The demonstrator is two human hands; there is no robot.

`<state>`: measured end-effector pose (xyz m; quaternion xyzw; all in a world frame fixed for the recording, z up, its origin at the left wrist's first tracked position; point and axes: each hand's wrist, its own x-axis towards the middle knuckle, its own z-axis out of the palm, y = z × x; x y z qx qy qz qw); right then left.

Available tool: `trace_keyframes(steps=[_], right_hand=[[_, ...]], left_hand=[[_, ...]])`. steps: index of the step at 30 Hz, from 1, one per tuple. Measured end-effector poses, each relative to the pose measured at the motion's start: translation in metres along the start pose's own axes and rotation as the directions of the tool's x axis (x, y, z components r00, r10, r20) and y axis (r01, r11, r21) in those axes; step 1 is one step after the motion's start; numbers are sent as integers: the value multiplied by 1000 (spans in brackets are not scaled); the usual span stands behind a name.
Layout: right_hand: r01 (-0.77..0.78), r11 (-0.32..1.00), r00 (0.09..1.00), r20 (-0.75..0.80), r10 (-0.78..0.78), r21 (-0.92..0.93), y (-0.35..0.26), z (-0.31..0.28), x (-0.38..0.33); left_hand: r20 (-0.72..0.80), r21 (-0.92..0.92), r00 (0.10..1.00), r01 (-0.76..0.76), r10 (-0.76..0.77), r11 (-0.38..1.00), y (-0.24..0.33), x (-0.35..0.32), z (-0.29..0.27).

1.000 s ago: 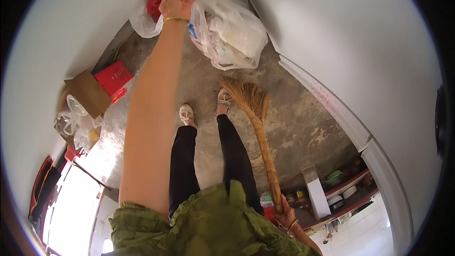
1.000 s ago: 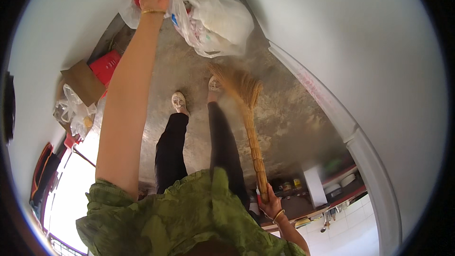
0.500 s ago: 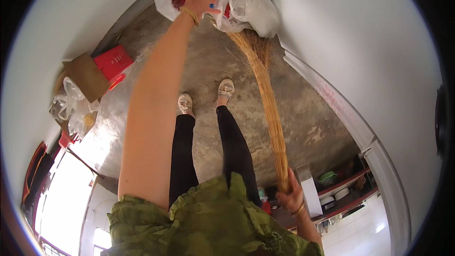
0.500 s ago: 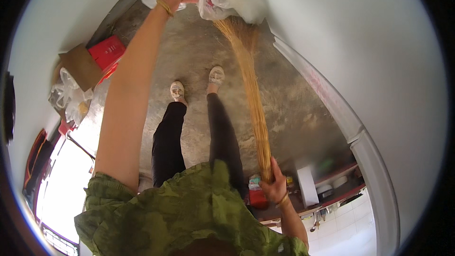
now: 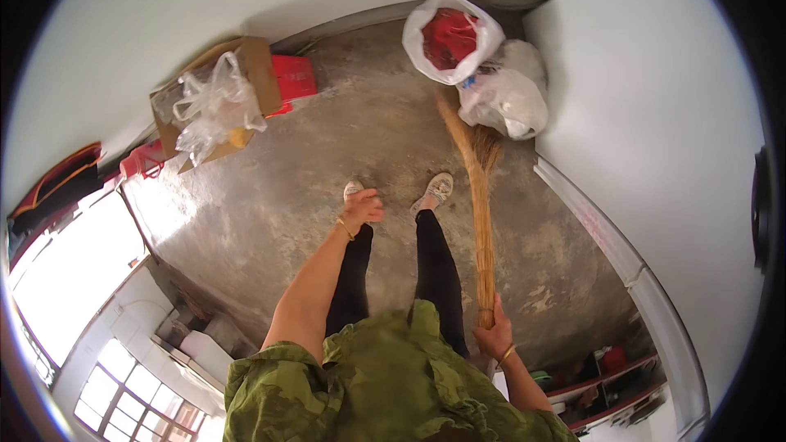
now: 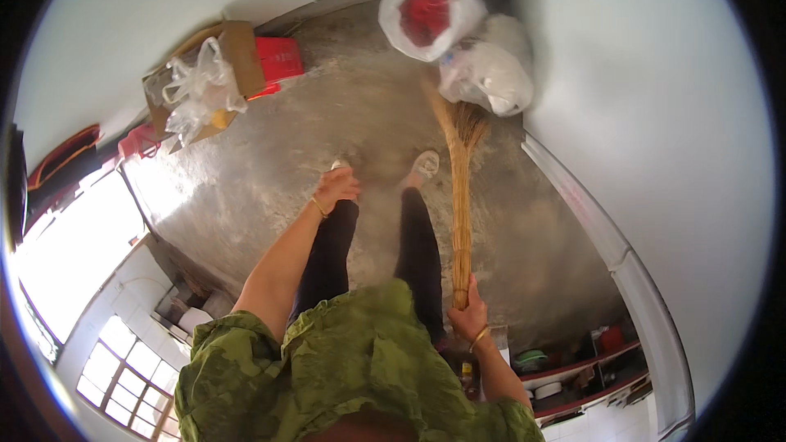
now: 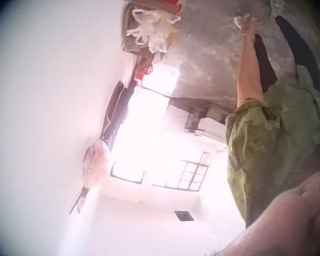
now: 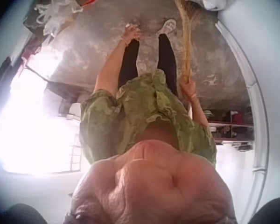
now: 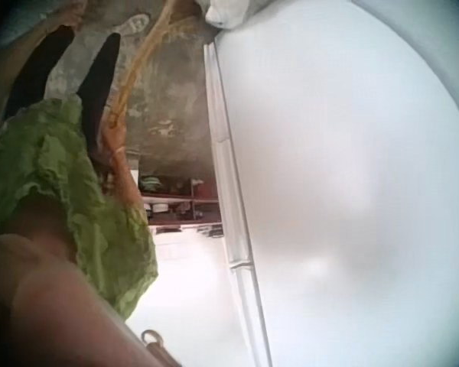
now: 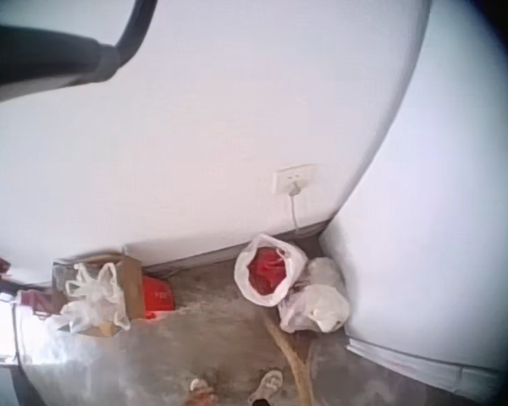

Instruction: The person sweeps a concrete floor with a traditional straw broom, moving a small stool and a bucket to clear the area. They sweep around furniture and into corners, then move into a kitchen area to sweep around a counter and a sewing machine. The person also picks up a plastic bag from the floor.

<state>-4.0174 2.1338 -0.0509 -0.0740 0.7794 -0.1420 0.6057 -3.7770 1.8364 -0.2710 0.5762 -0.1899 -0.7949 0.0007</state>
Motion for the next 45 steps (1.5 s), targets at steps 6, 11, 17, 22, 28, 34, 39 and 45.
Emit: trace_keyframes(steps=[6, 11, 17, 22, 28, 34, 39, 45], right_hand=[[132, 988, 975, 189, -115, -77, -18, 29, -25], [328, 922, 942, 142, -303, -206, -92, 91, 21], [321, 836, 944, 78, -320, -446, -164, 206, 143], [259, 784, 965, 190, -182, -565, -126, 266, 70], [318, 898, 947, 57, -316, -305, -88, 266, -46], [98, 971, 983, -176, -60, 216, -43, 268, -52], [-128, 718, 992, 73, 107, 684, -74, 315, -3], [163, 965, 972, 136, -194, 206, -74, 427, -45]], left_hand=[[-217, -156, 964, -187, 151, 970, 5, -18, -153], [-253, 45, 944, -209, 213, 977, -8, -49, -225], [67, 62, 964, -260, 256, 964, -49, -97, -281], [-121, 73, 979, -158, 166, 985, -56, -156, -327], [-138, 91, 979, -140, 151, 986, -90, -180, -398], [-215, 115, 948, -216, 237, 970, -124, -208, -388], [-202, -62, 962, -200, 184, 978, -225, -238, -397], [-277, 241, 942, -125, 192, 963, -276, -287, -383]])
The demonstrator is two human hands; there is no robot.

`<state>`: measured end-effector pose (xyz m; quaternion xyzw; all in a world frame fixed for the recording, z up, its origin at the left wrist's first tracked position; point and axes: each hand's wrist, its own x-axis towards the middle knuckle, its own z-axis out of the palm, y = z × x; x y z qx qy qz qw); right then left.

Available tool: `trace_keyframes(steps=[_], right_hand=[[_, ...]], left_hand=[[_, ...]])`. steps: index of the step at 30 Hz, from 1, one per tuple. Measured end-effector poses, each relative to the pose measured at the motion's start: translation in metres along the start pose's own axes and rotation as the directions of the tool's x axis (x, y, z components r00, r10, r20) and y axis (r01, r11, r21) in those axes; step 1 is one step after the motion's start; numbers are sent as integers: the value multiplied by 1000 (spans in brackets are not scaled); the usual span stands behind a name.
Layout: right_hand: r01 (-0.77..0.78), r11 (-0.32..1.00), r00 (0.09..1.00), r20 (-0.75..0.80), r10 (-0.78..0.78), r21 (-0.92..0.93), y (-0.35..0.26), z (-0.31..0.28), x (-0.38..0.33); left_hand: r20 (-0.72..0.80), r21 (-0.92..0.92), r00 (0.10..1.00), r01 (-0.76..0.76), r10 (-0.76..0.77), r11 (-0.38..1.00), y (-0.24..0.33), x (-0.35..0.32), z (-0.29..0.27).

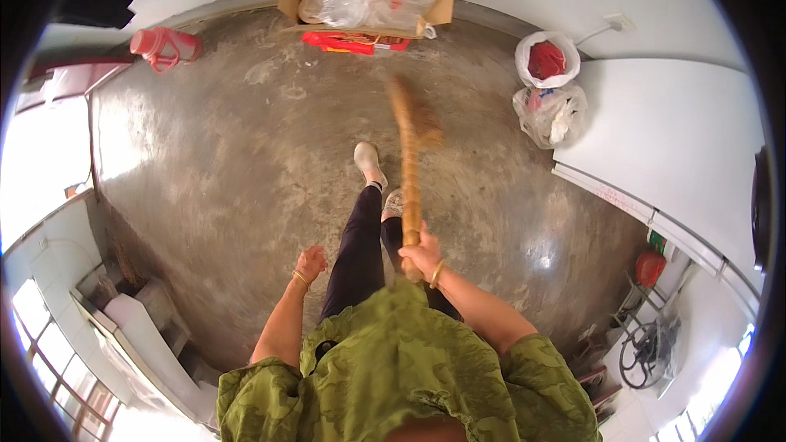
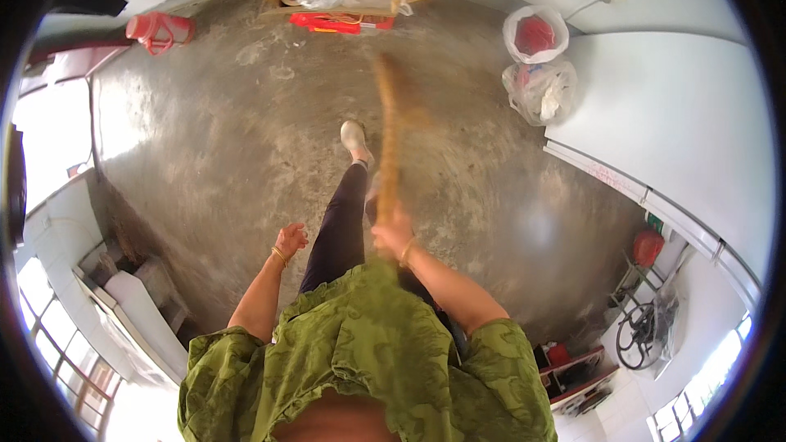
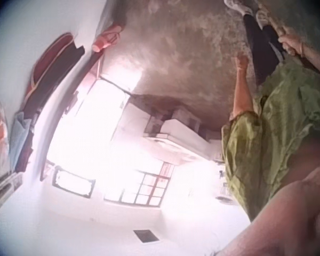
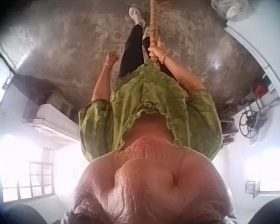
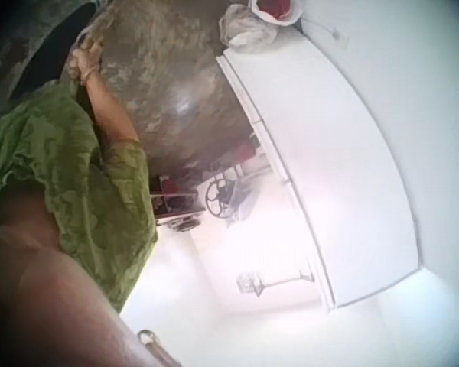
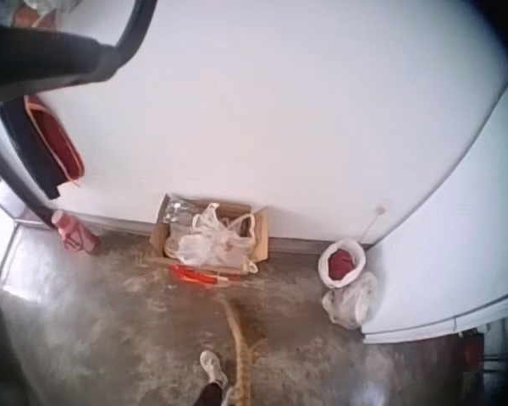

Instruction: The person sweeps a concrete floor with a traditional straw broom, moving a small stool and a bucket to clear the area. They sweep around furniture and into corners, then move into a kitchen area to sweep around a counter and a sewing machine. The person also picks up a plastic bag from the floor.

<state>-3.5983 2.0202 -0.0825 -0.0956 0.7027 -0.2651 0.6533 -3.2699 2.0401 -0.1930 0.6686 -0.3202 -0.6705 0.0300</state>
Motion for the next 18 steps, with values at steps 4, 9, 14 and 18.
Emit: trace_keyframes(steps=[4, 9, 14, 18], right_hand=[[-21, 998, 946, 325, -1, 65, -33, 24, 12], [40, 999, 973, 228, -34, -20, -46, 27, -13], [-7, 995, 996, -87, 16, 96, -59, 36, -15], [-80, 959, 987, -115, 114, 272, -78, 75, 45]], left_hand=[[-24, 45, 999, -25, 26, 999, -15, -31, -19], [-149, 2, 981, -126, 125, 992, -35, -51, -52], [-230, -122, 973, -32, 3, 992, -92, -61, -89], [-198, -190, 967, 121, -158, 974, -133, -68, -118]])
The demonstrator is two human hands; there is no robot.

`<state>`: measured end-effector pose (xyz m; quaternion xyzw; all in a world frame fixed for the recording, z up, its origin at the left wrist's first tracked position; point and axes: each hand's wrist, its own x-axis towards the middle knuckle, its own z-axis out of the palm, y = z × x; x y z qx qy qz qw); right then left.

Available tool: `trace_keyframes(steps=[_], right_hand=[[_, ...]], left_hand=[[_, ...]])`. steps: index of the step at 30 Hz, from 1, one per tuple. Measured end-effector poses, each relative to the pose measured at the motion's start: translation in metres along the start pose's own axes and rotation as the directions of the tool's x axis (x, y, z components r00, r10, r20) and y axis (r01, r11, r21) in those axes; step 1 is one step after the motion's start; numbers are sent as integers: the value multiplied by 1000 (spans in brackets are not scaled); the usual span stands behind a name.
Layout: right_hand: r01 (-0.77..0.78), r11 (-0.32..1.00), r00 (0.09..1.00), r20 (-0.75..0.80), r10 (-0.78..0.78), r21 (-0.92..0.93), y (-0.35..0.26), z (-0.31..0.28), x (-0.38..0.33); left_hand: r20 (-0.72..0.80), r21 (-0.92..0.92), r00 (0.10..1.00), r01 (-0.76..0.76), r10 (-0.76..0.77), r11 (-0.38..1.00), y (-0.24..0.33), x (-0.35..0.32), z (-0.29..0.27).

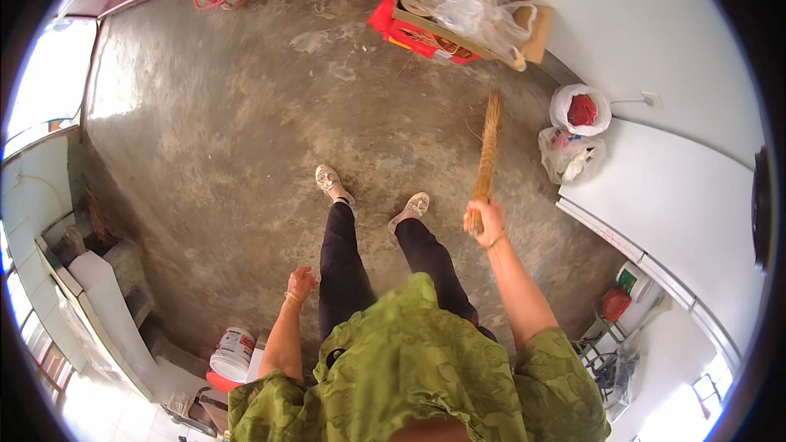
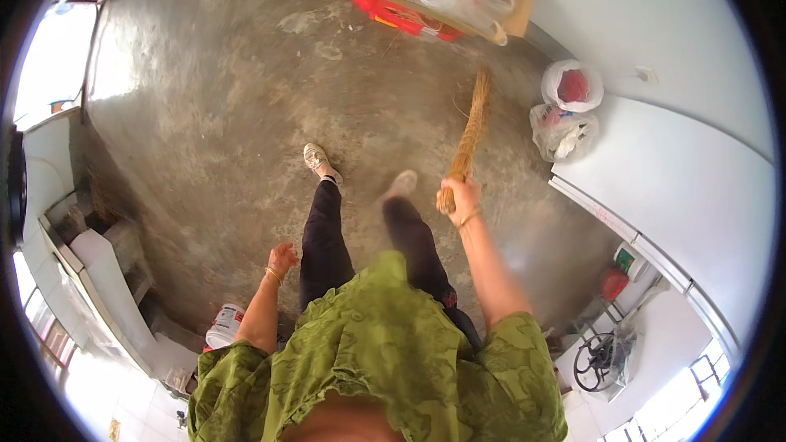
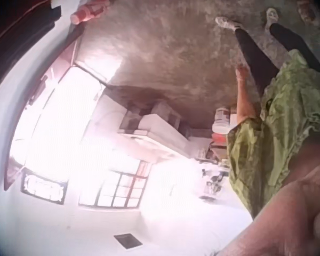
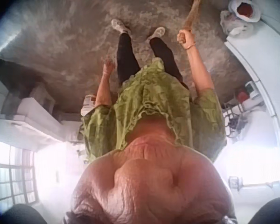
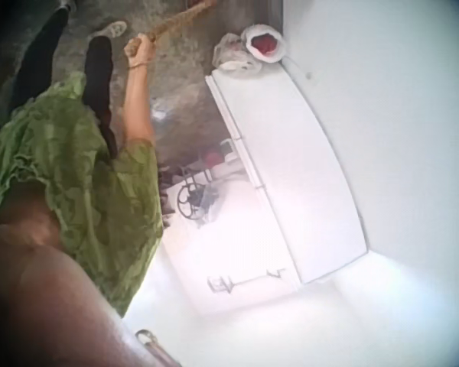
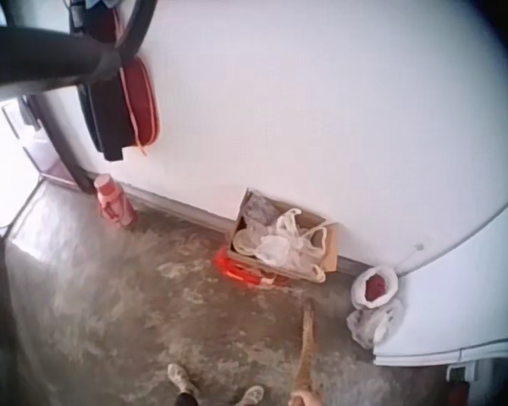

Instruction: The person sweeps a concrete floor with a traditional straw broom, moving a small stool and a bucket to clear the area. They sweep around furniture and into corners, then move into a kitchen area to sweep around a counter and a sewing machine. The person also picks up a plastic bag from the floor.

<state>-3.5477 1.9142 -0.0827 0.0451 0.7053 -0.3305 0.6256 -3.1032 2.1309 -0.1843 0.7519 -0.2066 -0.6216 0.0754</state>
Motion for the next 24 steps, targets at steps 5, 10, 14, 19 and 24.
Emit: trace_keyframes(steps=[5, 10, 14, 19, 24], right_hand=[[59, 982, 998, 7, -58, -181, 58, 127, 31], [255, 742, 965, 215, -152, -620, 103, 253, 2], [378, 726, 889, 443, -113, -574, 66, 267, -2], [523, 529, 846, 481, -229, -668, 6, 276, 1], [485, 569, 873, 402, -275, -664, -85, 301, 93]], left_hand=[[29, -317, 998, 63, -57, 946, 2, 4, -45], [-32, -357, 995, 73, -91, 931, 17, 15, -95], [-27, -404, 998, 43, -59, 914, 26, 30, -123], [-34, -433, 998, 33, -53, 901, 51, 43, -138], [-53, -525, 993, 61, -104, 849, 64, 46, -134]])
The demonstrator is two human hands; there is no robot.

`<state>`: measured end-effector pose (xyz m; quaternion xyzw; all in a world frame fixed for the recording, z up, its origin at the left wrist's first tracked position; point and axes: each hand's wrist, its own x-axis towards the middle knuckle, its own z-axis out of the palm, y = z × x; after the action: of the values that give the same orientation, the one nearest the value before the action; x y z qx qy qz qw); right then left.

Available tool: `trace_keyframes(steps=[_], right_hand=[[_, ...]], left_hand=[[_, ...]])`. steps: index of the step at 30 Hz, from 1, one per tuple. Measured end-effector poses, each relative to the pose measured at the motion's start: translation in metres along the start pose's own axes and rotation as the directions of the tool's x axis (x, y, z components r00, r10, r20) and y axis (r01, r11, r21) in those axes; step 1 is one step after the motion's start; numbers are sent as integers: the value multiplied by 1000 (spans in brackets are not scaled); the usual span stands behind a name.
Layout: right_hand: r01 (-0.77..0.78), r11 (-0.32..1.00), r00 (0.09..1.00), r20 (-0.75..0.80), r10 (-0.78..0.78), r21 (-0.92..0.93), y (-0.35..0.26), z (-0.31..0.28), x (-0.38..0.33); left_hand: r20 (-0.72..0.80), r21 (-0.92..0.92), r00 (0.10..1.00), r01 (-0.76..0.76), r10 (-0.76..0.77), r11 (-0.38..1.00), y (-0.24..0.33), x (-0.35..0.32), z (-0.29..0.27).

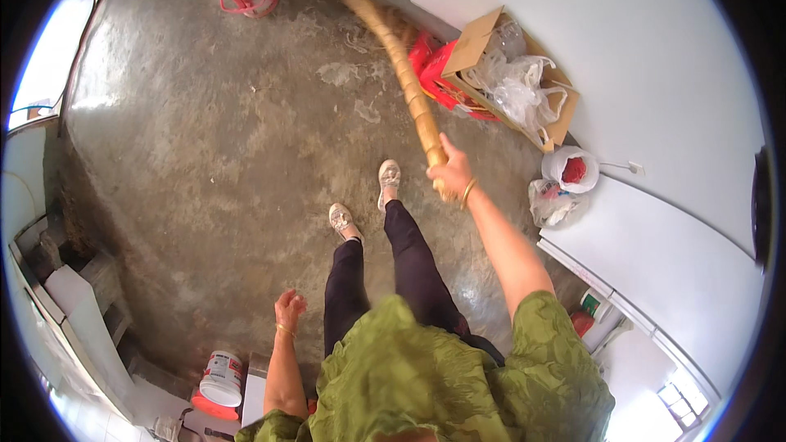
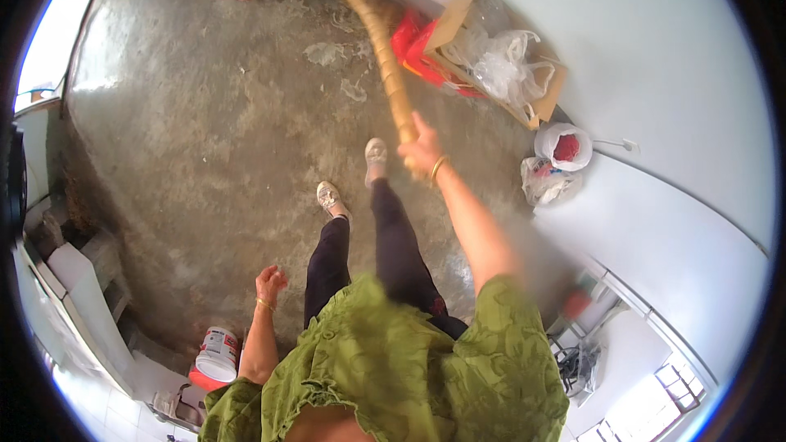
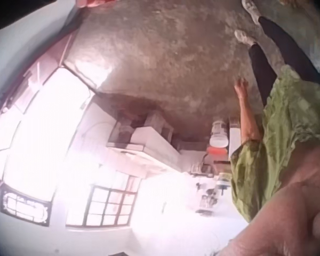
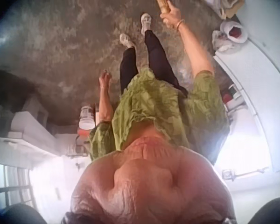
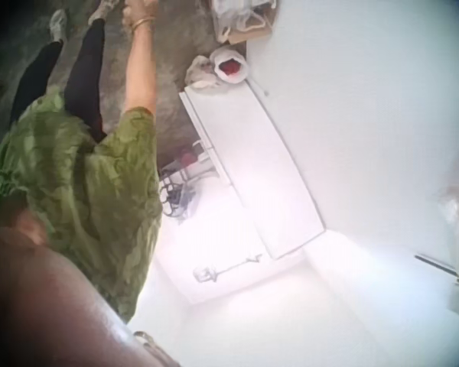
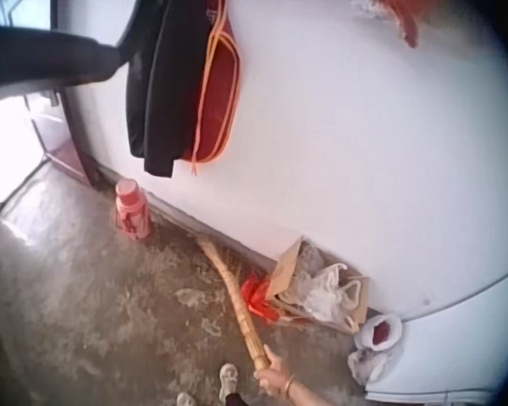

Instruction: The person sweeps a concrete floor with a traditional straw broom, moving a small stool and a bucket to clear the area. They sweep around furniture and into corners, then move into a kitchen area to sweep around a counter and a sewing machine. The person also picks up a plastic bag from the floor.

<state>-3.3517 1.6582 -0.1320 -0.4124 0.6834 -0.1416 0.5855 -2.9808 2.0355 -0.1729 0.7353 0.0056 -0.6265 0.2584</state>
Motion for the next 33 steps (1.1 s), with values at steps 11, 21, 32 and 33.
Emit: trace_keyframes(steps=[11, 21, 32, 33], right_hand=[[-253, 966, 919, 323, 225, 48, 22, 43, -73], [49, 986, 992, 122, -29, -160, -51, 20, 72], [163, 914, 851, 522, 60, -371, -32, 123, 4], [137, 969, 824, 567, 5, -207, -35, 113, 6]], left_hand=[[-4, -64, 992, 127, -127, 990, -11, -17, 48], [-50, -199, 996, 66, -77, 978, 25, -17, 94], [-27, -207, 996, 74, -81, 976, 10, -35, 123], [-16, -235, 998, 61, -66, 970, 12, -33, 124]])
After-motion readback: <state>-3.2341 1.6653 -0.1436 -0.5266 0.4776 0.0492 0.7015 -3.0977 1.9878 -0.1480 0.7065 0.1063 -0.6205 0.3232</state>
